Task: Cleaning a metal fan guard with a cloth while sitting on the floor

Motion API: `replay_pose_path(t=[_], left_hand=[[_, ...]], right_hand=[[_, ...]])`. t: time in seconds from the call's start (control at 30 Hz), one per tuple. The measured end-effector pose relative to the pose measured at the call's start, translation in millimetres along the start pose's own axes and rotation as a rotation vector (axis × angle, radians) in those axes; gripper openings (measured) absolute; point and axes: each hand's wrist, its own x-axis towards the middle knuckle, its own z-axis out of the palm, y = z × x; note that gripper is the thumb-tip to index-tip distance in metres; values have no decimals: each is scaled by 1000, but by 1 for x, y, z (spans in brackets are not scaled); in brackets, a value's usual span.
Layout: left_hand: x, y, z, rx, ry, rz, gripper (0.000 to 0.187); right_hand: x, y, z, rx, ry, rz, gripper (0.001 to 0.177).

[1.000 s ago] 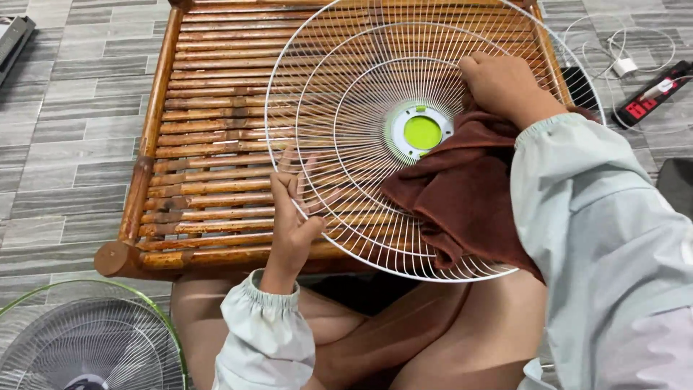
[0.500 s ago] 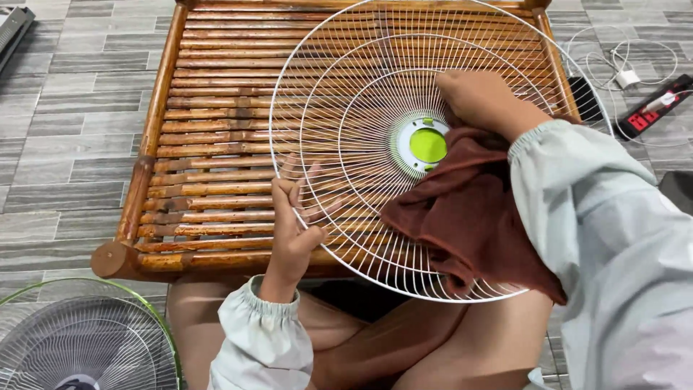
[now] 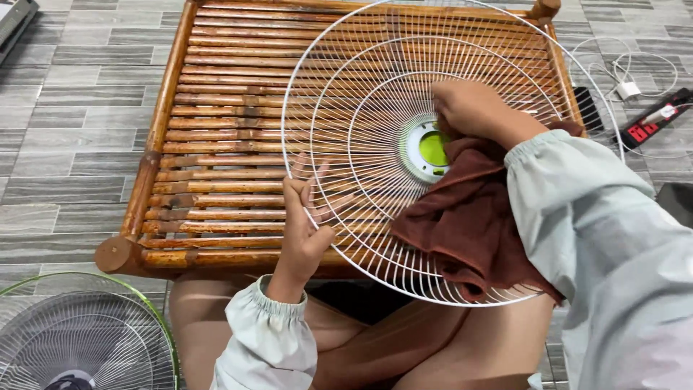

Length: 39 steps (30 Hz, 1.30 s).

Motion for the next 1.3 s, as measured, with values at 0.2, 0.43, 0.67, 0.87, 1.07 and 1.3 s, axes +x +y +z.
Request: replay_pose_path(t=[0.2, 0.43, 0.67, 0.87, 1.07, 1.3], left_hand=[[-5, -26, -11, 0, -57, 79, 66], [-5, -24, -9, 44, -44, 85, 57], [-3, -27, -13, -26, -95, 63, 53], [-7, -41, -17, 23, -89, 52, 57], [-3, -34, -17, -53, -147, 14, 68], [-4, -38, -16, 46, -106, 30, 55]], right_hand=[[37, 13, 17, -265, 341, 10, 19], [21, -23, -9, -59, -146, 37, 27], [71, -2, 24, -224, 282, -55, 19], [52, -30, -6, -220, -195, 98, 31], [64, -26, 13, -186, 21, -8, 30], [59, -47, -4, -225, -37, -50, 32]])
